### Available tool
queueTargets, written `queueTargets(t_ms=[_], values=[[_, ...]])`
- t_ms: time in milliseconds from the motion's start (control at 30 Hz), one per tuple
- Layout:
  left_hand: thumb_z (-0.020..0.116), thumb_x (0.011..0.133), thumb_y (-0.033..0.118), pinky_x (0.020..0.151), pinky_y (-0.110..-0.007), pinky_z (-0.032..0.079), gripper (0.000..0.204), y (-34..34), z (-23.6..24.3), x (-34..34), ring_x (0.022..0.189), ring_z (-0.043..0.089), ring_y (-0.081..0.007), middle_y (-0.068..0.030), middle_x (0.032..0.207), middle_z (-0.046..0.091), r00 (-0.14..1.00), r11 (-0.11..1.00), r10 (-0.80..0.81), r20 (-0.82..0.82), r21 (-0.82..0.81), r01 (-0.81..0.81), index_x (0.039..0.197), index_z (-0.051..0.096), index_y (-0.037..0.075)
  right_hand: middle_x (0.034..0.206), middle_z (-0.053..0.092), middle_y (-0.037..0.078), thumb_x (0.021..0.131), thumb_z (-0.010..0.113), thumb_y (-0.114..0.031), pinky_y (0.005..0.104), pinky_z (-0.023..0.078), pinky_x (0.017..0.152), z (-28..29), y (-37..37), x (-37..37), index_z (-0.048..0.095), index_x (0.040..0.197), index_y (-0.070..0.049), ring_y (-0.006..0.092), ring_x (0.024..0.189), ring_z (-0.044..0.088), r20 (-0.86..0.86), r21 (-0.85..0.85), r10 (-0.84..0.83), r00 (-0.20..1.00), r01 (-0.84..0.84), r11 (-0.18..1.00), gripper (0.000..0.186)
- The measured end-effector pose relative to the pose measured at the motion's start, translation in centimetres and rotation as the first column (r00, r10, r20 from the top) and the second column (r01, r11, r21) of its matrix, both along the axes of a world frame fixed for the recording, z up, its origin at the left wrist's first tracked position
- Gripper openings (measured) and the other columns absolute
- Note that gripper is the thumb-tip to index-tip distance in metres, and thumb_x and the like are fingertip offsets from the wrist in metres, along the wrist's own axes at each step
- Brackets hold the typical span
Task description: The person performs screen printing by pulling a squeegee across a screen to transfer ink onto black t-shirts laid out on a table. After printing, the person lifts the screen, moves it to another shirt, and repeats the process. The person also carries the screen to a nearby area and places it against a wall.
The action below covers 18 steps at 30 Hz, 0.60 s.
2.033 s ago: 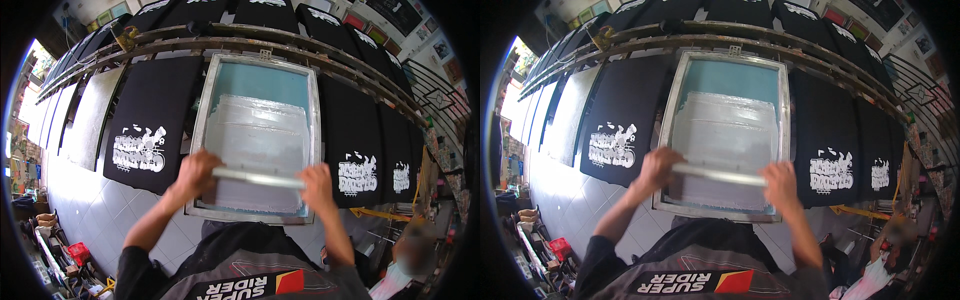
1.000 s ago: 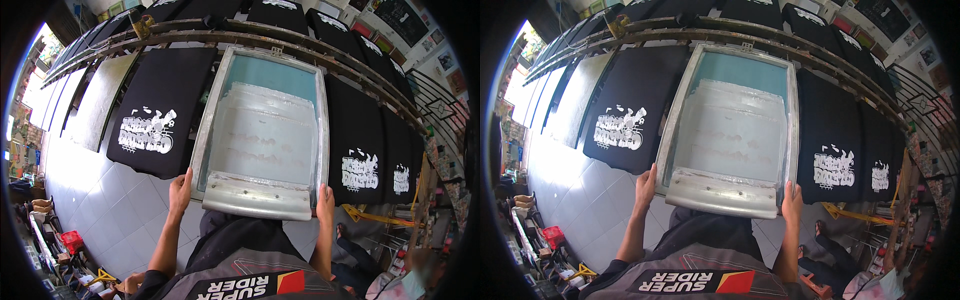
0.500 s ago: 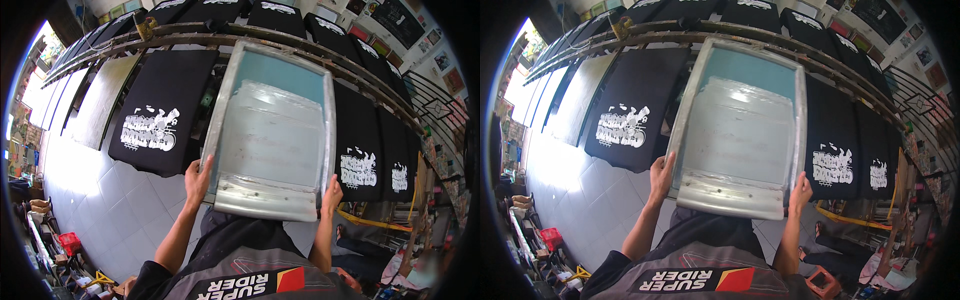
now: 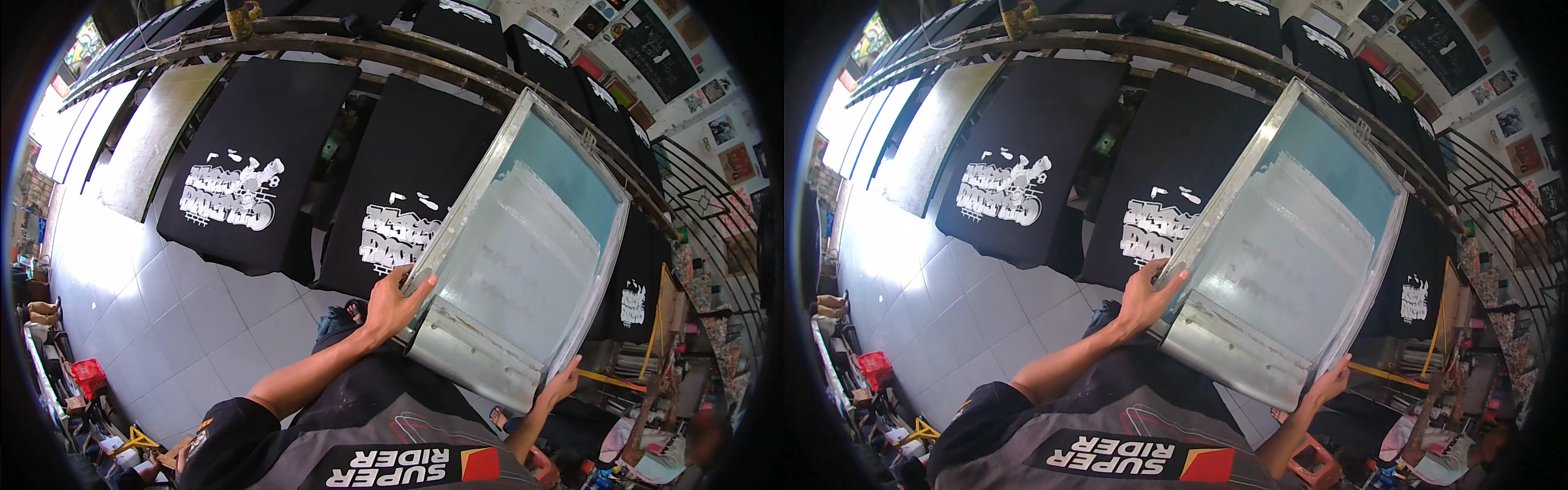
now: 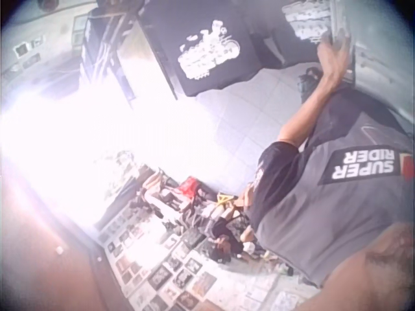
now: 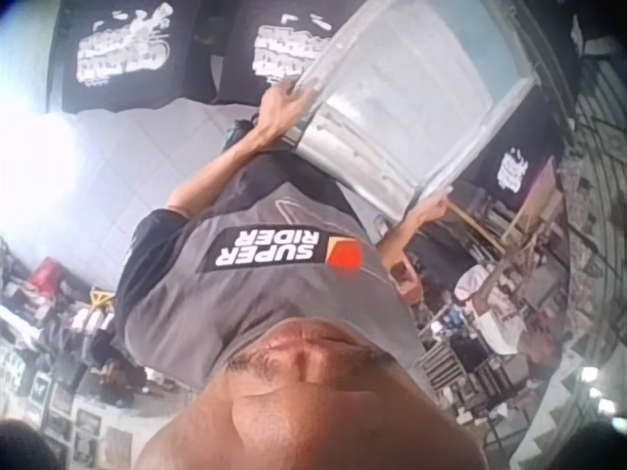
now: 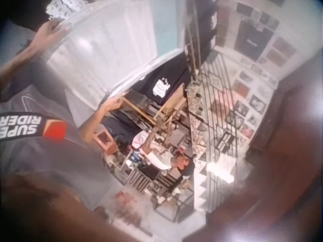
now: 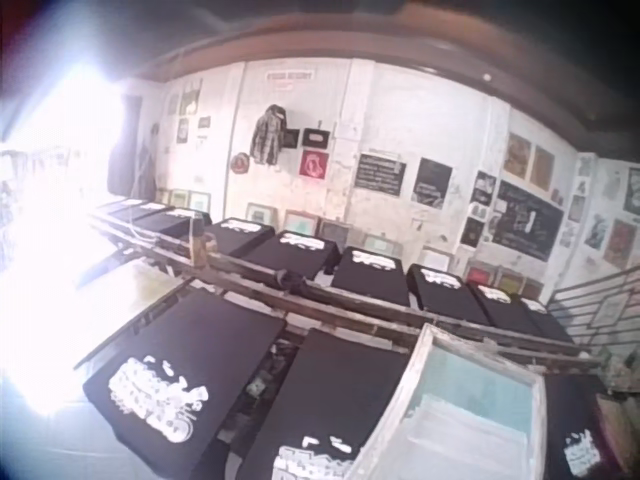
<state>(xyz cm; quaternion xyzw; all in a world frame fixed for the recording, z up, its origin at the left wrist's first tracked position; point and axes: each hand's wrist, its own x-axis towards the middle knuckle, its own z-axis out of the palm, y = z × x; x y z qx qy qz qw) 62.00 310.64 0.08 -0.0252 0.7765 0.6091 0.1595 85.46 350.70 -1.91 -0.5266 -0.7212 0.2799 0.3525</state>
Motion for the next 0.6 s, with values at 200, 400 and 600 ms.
queueTargets(t_ms=[200, 400, 600], values=[[0.077, 0.095, 0.052, 0.088, -0.038, 0.058, 0.070, -1.3, -0.5, -0.6, 0.096, 0.077, -0.0283, -0.0242, 0.105, 0.078, 0.997, 0.996, 0.079, -0.007, -0.030, -0.079, 0.130, 0.070, -0.009, 0.070, 0.050, 0.007, 0.107, 0.058, -0.059, 0.0399, 0.042, 0.071, -0.7, -1.2, -2.4, 0.051, 0.072, 0.004, 0.0209, 0.072, 0.044, 0.021, -0.014, 0.042, 0.999, -0.041, 0.999, 0.073], [0.074, 0.098, 0.051, 0.076, -0.038, 0.056, 0.060, -5.3, -1.5, -2.4, 0.080, 0.074, -0.0249, -0.0227, 0.092, 0.077, 0.980, 0.977, 0.177, -0.094, -0.106, -0.186, 0.126, 0.074, -0.002, 0.074, 0.057, 0.012, 0.107, 0.058, -0.058, 0.0422, 0.043, 0.072, -2.9, -2.2, -9.4, 0.065, 0.085, 0.008, 0.0236, 0.074, 0.051, 0.079, -0.032, 0.197, 0.977, -0.195, 0.980, 0.070], [0.079, 0.094, 0.056, 0.076, -0.038, 0.053, 0.064, -9.5, -5.0, -4.3, 0.084, 0.070, -0.0256, -0.0212, 0.095, 0.074, 0.911, 0.855, 0.342, -0.229, -0.327, -0.403, 0.120, 0.078, -0.003, 0.077, 0.061, 0.009, 0.105, 0.062, -0.060, 0.0363, 0.044, 0.074, -4.6, -4.2, -16.6, 0.070, 0.091, 0.008, 0.0192, 0.075, 0.052, -0.004, -0.117, 0.331, 0.944, -0.329, 0.937, 0.070]])
